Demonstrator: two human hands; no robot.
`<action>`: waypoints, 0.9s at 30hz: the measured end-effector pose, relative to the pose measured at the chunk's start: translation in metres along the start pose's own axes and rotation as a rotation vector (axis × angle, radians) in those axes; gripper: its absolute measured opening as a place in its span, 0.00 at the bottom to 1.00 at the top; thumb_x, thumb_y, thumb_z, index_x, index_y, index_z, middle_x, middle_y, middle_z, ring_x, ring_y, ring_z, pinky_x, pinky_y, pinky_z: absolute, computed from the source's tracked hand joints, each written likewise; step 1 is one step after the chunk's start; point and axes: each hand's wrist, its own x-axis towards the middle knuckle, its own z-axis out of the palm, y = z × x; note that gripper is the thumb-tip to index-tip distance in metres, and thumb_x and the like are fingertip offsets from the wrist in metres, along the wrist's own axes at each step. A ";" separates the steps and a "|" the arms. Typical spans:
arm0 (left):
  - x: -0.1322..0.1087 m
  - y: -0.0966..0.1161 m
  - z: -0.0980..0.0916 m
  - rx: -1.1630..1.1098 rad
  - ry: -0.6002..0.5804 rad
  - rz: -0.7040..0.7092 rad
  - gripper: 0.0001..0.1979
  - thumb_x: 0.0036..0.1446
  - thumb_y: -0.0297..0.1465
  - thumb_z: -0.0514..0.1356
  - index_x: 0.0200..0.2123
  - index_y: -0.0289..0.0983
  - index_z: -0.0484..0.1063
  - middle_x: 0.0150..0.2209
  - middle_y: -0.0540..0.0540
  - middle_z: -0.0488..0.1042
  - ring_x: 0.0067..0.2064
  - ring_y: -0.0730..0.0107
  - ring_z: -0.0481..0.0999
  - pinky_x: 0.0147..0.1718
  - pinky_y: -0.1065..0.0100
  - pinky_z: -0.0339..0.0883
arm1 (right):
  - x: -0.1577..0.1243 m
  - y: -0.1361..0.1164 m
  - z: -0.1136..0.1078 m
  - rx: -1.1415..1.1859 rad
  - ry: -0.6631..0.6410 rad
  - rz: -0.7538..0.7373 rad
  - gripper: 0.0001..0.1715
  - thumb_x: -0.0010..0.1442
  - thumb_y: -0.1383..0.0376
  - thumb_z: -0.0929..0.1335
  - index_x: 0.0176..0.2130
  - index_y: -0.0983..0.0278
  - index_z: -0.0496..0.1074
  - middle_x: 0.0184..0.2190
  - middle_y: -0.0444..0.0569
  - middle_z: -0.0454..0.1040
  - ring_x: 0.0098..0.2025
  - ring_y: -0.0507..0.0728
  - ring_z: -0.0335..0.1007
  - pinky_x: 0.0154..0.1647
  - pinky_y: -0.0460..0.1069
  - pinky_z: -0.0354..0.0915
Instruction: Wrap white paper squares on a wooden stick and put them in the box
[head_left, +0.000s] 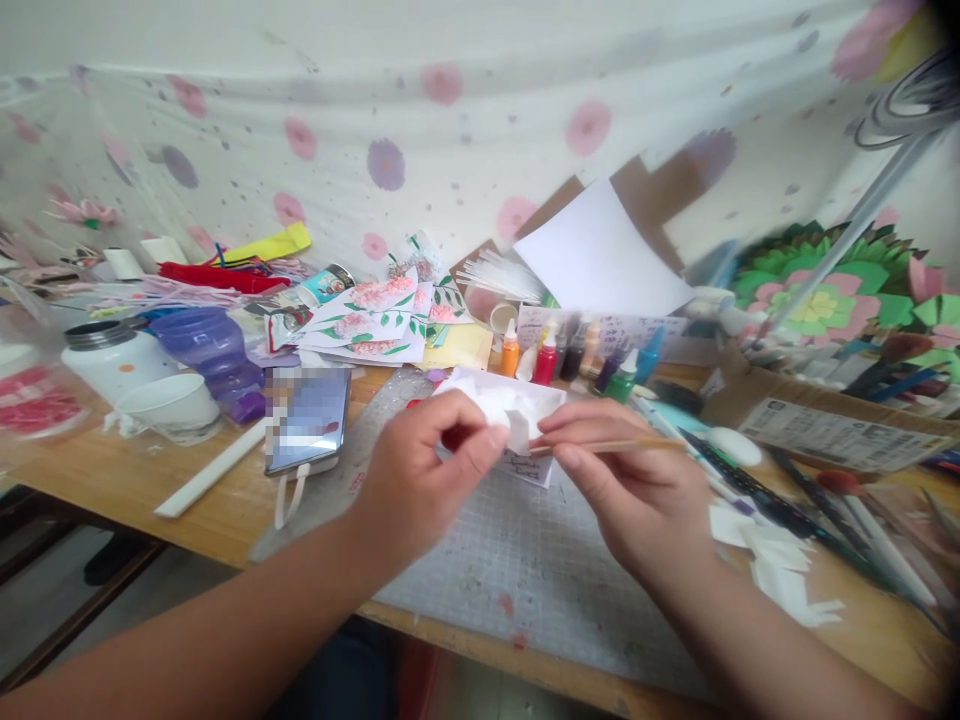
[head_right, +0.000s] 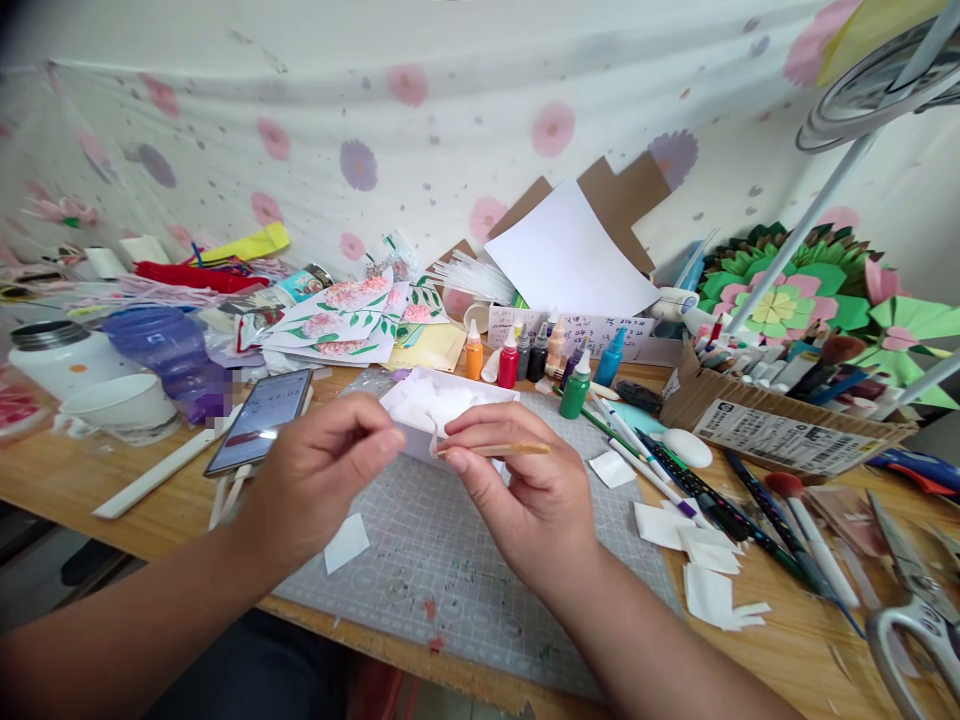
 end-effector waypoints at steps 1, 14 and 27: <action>-0.001 0.003 0.001 0.020 -0.070 -0.006 0.09 0.55 0.32 0.61 0.24 0.37 0.69 0.22 0.53 0.65 0.26 0.73 0.62 0.28 0.70 0.56 | 0.000 0.000 0.000 -0.009 0.000 -0.004 0.10 0.56 0.74 0.70 0.34 0.61 0.79 0.30 0.48 0.81 0.38 0.57 0.76 0.41 0.53 0.73; 0.007 -0.001 0.013 0.027 -0.136 -0.187 0.08 0.52 0.29 0.59 0.22 0.36 0.70 0.22 0.52 0.68 0.27 0.71 0.64 0.28 0.70 0.56 | -0.001 0.015 0.002 0.004 0.065 0.130 0.07 0.56 0.70 0.70 0.30 0.60 0.78 0.29 0.47 0.80 0.37 0.57 0.77 0.41 0.55 0.73; 0.013 -0.012 0.015 -0.027 -0.179 -0.291 0.11 0.55 0.33 0.59 0.23 0.35 0.72 0.23 0.51 0.70 0.29 0.69 0.66 0.31 0.69 0.56 | -0.003 0.024 0.009 0.102 0.100 0.178 0.07 0.56 0.71 0.70 0.31 0.60 0.79 0.29 0.47 0.80 0.39 0.56 0.76 0.43 0.54 0.72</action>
